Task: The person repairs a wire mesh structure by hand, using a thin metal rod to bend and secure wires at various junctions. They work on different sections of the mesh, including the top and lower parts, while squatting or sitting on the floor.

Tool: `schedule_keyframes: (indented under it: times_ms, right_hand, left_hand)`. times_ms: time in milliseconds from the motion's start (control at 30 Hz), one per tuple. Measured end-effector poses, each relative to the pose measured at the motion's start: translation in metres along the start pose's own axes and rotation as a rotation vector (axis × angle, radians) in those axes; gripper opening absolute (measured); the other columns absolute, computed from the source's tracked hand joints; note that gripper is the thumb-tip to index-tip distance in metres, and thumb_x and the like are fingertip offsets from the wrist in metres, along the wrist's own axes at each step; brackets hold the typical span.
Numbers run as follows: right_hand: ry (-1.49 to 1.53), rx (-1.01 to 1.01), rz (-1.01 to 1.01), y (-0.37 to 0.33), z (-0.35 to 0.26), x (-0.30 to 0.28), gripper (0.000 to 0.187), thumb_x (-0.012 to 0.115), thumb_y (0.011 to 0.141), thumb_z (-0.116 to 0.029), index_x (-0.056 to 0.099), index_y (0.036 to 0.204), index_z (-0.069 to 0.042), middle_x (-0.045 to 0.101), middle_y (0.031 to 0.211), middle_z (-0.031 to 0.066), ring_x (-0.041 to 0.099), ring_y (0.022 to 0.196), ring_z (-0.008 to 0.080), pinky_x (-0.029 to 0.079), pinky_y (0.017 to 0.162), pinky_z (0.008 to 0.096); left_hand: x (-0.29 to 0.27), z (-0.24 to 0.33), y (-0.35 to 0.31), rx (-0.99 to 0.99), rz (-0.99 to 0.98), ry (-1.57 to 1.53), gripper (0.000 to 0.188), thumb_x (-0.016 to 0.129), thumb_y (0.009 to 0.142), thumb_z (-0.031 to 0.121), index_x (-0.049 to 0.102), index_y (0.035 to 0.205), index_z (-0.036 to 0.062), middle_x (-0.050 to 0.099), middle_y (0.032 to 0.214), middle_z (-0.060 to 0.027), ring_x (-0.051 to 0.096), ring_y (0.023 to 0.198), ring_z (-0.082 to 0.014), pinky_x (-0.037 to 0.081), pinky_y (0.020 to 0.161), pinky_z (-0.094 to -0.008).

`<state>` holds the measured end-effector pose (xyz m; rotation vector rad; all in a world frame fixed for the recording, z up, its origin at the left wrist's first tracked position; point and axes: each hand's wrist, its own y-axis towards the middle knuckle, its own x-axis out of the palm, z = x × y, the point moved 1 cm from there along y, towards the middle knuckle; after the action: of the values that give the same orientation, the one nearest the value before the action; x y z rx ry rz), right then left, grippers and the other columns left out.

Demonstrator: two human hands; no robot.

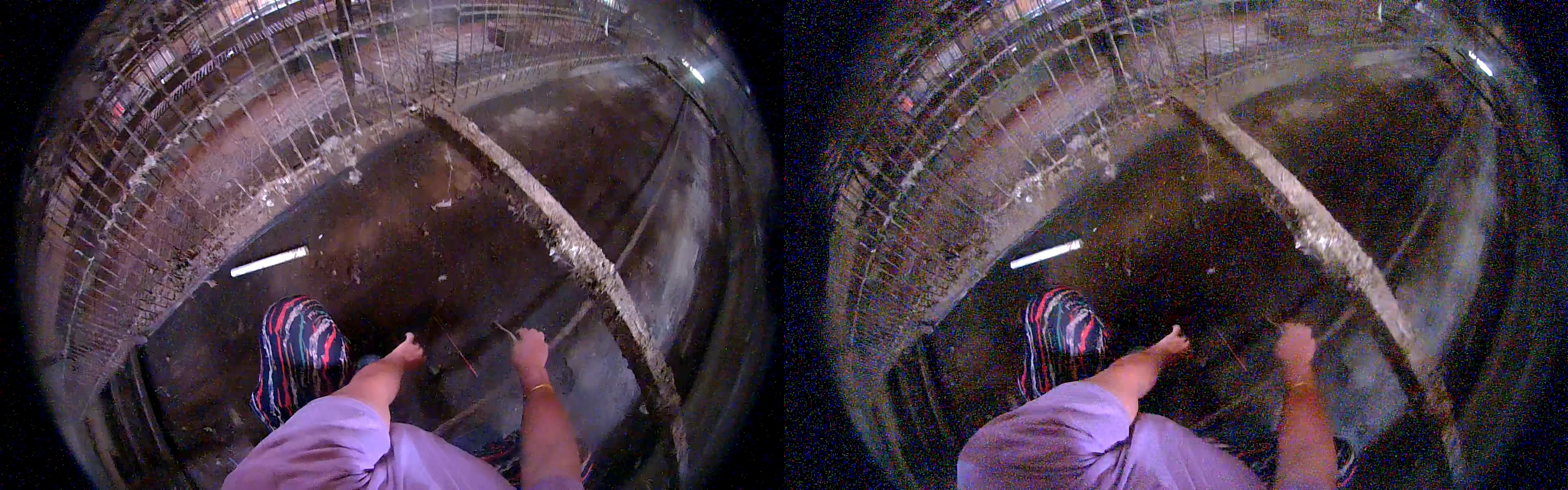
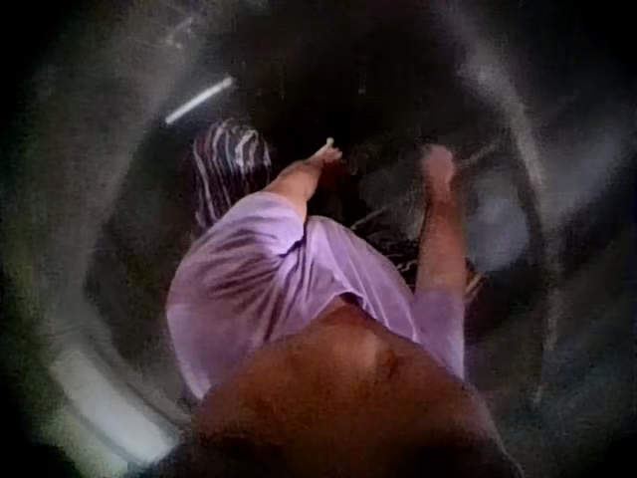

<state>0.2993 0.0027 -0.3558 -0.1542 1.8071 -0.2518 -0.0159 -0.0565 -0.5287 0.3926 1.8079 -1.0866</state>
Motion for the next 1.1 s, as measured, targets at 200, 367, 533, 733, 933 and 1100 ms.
schedule_keyframes:
  times_ms: [200, 367, 533, 733, 933, 1100]
  right_hand:
    - [0.093, -0.146, -0.022, 0.014, -0.003, 0.007, 0.026, 0.054, 0.080, -0.022, 0.066, 0.101, -0.014, 0.062, 0.098, 0.0128, 0.058, 0.095, 0.0324, 0.047, 0.082, 0.0428]
    - [0.078, -0.092, -0.140, 0.013, -0.016, 0.001, 0.025, 0.055, 0.079, -0.024, 0.066, 0.099, -0.014, 0.062, 0.100, 0.0126, 0.059, 0.095, 0.0327, 0.047, 0.083, 0.0421]
    - [0.074, -0.134, -0.165, 0.016, -0.014, 0.005, 0.024, 0.056, 0.079, -0.026, 0.067, 0.098, -0.016, 0.063, 0.098, 0.0119, 0.060, 0.094, 0.0319, 0.048, 0.082, 0.0411]
    - [0.094, -0.157, -0.165, 0.013, -0.023, -0.002, 0.025, 0.058, 0.077, -0.026, 0.067, 0.099, -0.016, 0.064, 0.099, 0.0117, 0.060, 0.094, 0.0313, 0.047, 0.083, 0.0414]
    - [0.080, -0.169, -0.175, 0.009, -0.029, -0.007, 0.026, 0.060, 0.075, -0.026, 0.067, 0.098, -0.017, 0.065, 0.098, 0.0113, 0.060, 0.094, 0.0314, 0.048, 0.082, 0.0405]
    - [0.086, -0.151, -0.181, 0.006, -0.019, -0.005, 0.026, 0.061, 0.074, -0.026, 0.068, 0.097, -0.015, 0.065, 0.096, 0.0126, 0.061, 0.091, 0.0318, 0.049, 0.082, 0.0402]
  left_hand:
    - [0.025, 0.002, -0.001, -0.008, 0.291, 0.074, 0.022, 0.048, 0.085, 0.024, 0.066, 0.093, 0.0151, 0.066, 0.086, -0.0069, 0.063, 0.087, -0.0253, 0.035, 0.083, -0.0612]
    - [-0.003, -0.002, 0.003, 0.063, 0.191, -0.005, 0.020, 0.049, 0.085, 0.023, 0.067, 0.087, 0.0149, 0.067, 0.079, -0.0044, 0.065, 0.075, -0.0226, 0.037, 0.082, -0.0587]
    - [-0.045, -0.006, -0.019, 0.029, 0.109, -0.047, 0.022, 0.046, 0.086, 0.022, 0.065, 0.090, 0.0112, 0.067, 0.079, -0.0048, 0.064, 0.073, -0.0232, 0.037, 0.080, -0.0580]
    - [-0.044, -0.007, -0.024, 0.011, 0.231, 0.093, 0.024, 0.045, 0.087, 0.023, 0.065, 0.092, 0.0097, 0.067, 0.079, -0.0057, 0.064, 0.073, -0.0245, 0.039, 0.075, -0.0584]
    - [-0.051, -0.009, -0.024, 0.062, 0.039, -0.002, 0.025, 0.044, 0.087, 0.023, 0.066, 0.092, 0.0112, 0.067, 0.081, -0.0053, 0.064, 0.075, -0.0229, 0.039, 0.078, -0.0567]
    - [-0.060, -0.003, -0.018, -0.016, -0.025, -0.001, 0.026, 0.045, 0.088, 0.024, 0.067, 0.090, 0.0112, 0.068, 0.085, -0.0043, 0.065, 0.080, -0.0213, 0.038, 0.082, -0.0543]
